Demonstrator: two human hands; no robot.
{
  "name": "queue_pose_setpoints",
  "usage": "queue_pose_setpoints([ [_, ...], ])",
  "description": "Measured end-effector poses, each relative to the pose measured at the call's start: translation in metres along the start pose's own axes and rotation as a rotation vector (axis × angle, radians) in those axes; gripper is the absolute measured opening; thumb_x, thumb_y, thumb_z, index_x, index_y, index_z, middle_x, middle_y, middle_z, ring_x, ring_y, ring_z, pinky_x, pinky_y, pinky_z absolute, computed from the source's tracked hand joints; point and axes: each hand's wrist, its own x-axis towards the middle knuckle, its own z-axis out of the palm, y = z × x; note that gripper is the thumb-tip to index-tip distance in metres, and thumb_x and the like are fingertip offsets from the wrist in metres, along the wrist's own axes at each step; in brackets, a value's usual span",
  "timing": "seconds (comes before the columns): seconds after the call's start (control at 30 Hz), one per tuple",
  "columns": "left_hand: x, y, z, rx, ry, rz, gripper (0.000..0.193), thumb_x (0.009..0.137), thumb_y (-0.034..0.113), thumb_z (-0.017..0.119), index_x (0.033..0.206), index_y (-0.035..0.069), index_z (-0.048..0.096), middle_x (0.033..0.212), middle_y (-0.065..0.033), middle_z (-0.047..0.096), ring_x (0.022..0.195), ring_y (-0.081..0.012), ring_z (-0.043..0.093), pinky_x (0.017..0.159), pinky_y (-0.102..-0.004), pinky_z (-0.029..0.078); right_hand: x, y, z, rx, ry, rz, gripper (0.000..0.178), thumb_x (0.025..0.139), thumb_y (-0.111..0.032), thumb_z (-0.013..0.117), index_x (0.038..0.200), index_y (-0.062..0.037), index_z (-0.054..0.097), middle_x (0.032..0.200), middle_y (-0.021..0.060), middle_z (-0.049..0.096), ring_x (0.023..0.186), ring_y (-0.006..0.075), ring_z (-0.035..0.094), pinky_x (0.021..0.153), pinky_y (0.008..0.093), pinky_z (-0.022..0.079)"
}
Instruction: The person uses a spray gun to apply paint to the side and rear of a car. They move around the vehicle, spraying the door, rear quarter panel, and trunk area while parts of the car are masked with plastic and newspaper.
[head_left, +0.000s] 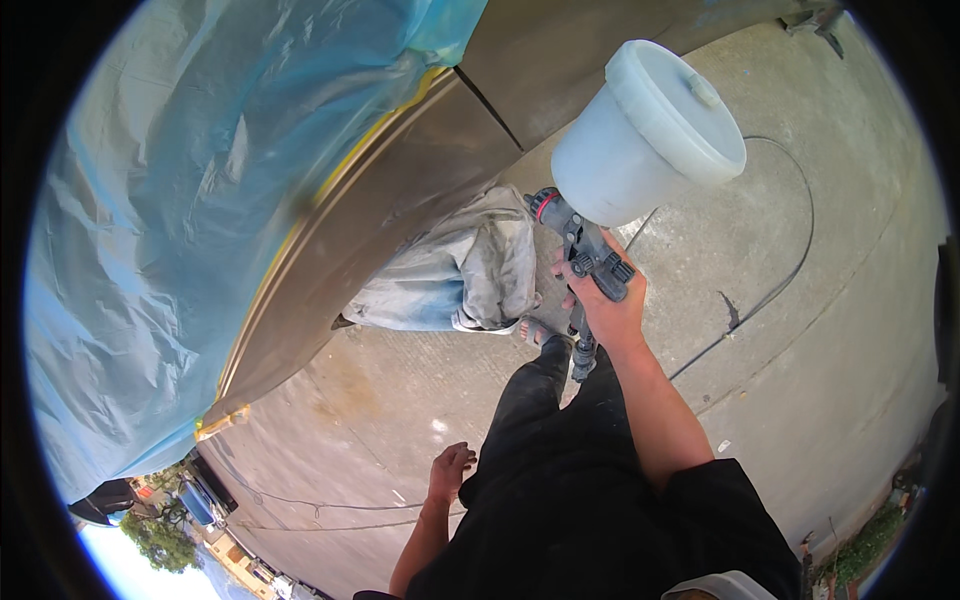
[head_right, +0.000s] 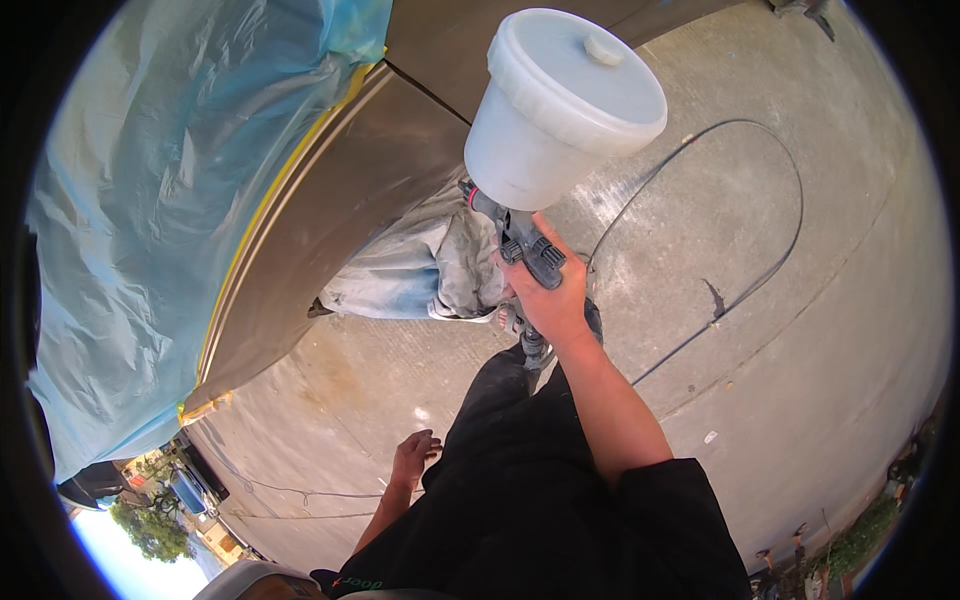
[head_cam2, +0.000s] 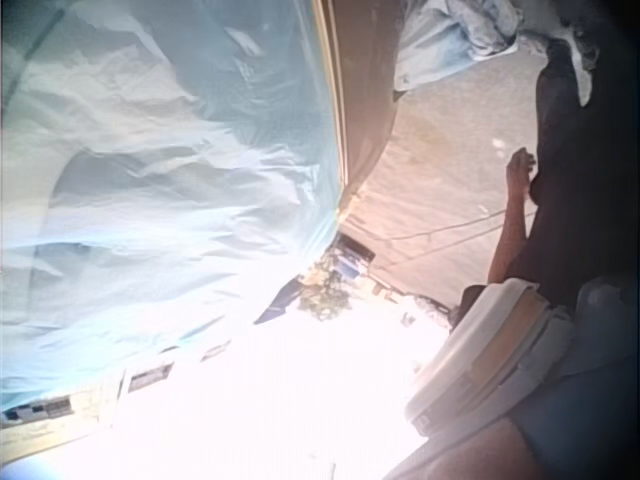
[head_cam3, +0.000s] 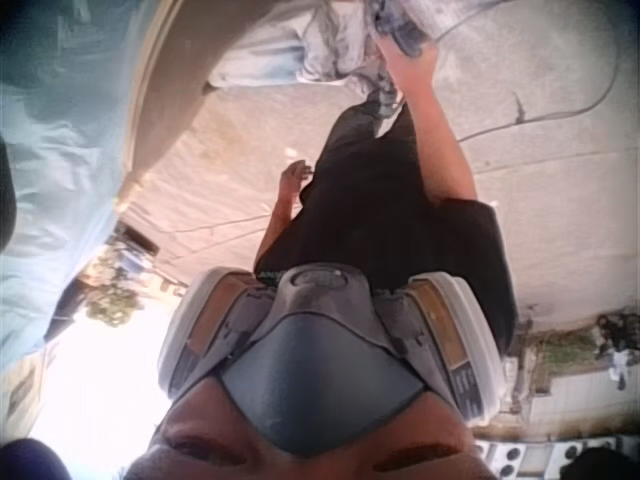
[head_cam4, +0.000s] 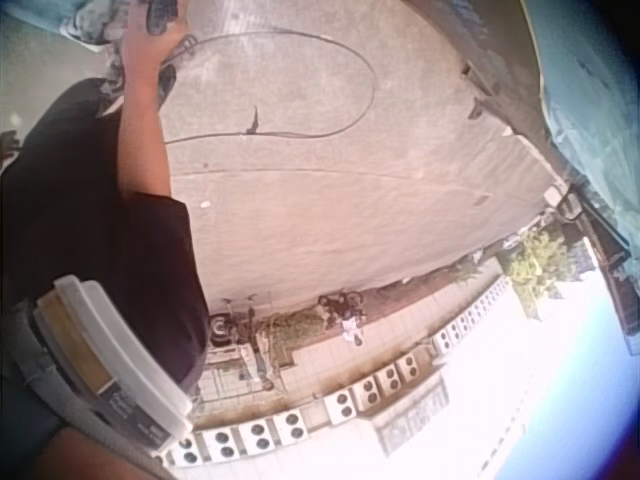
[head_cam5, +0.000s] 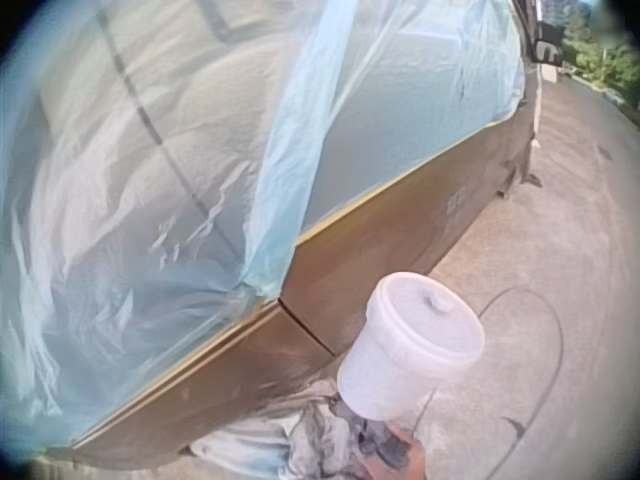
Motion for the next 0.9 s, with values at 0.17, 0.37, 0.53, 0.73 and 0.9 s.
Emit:
queue_pose_setpoints([
  [0.17,0.002,-0.005,-0.003,0.000,-0.022,-0.002,0.044,0.098,0.026,0.058,0.127,-0.007,0.059,0.107,-0.0162,0.071,0.098,-0.0233,0.069,0.084,-0.0336,0.054,-0.001,-0.010,0.000,0.037,-0.009,0.027,0.052,0.086,-0.001,0.070,0.134,0.0092,0.052,0.094,0.0081,0.073,0.061,0.0082,0.062,0.055,0.0235,0.054],
  [0.37,0.003,-0.005,-0.006,0.012,-0.031,-0.003,0.045,0.099,0.027,0.058,0.129,-0.007,0.057,0.109,-0.0173,0.070,0.099,-0.0240,0.069,0.086,-0.0344,0.054,-0.015,-0.029,0.013,0.169,-0.208,-0.037,0.047,0.087,-0.002,0.064,0.133,0.0023,0.053,0.107,0.0159,0.070,0.091,0.0212,0.070,0.058,0.0286,0.057],
  [0.53,0.001,0.000,-0.003,-0.004,-0.010,0.011,0.043,0.098,0.026,0.059,0.126,-0.007,0.060,0.104,-0.0146,0.072,0.096,-0.0214,0.070,0.082,-0.0321,0.054,0.009,-0.010,0.004,0.118,-0.105,-0.018,0.040,0.090,-0.004,0.065,0.128,0.0028,0.056,0.103,0.0120,0.070,0.089,0.0180,0.068,0.056,0.0272,0.055],
  [0.73,0.000,-0.007,-0.005,0.038,-0.032,-0.023,0.046,0.100,0.028,0.056,0.131,-0.007,0.056,0.111,-0.0182,0.070,0.100,-0.0251,0.068,0.088,-0.0352,0.053,0.033,0.019,-0.004,0.070,0.039,0.048,0.029,0.092,-0.014,0.066,0.117,-0.0001,0.062,0.100,0.0094,0.069,0.088,0.0171,0.067,0.053,0.0279,0.053],
  [0.9,0.001,-0.006,-0.006,0.036,-0.035,-0.031,0.046,0.101,0.028,0.056,0.131,-0.007,0.056,0.111,-0.0178,0.070,0.101,-0.0247,0.068,0.088,-0.0349,0.053,0.012,0.002,0.004,0.181,-0.121,0.062,0.030,0.090,-0.011,0.066,0.117,0.0009,0.061,0.102,0.0116,0.069,0.087,0.0189,0.067,0.053,0.0280,0.054],
])
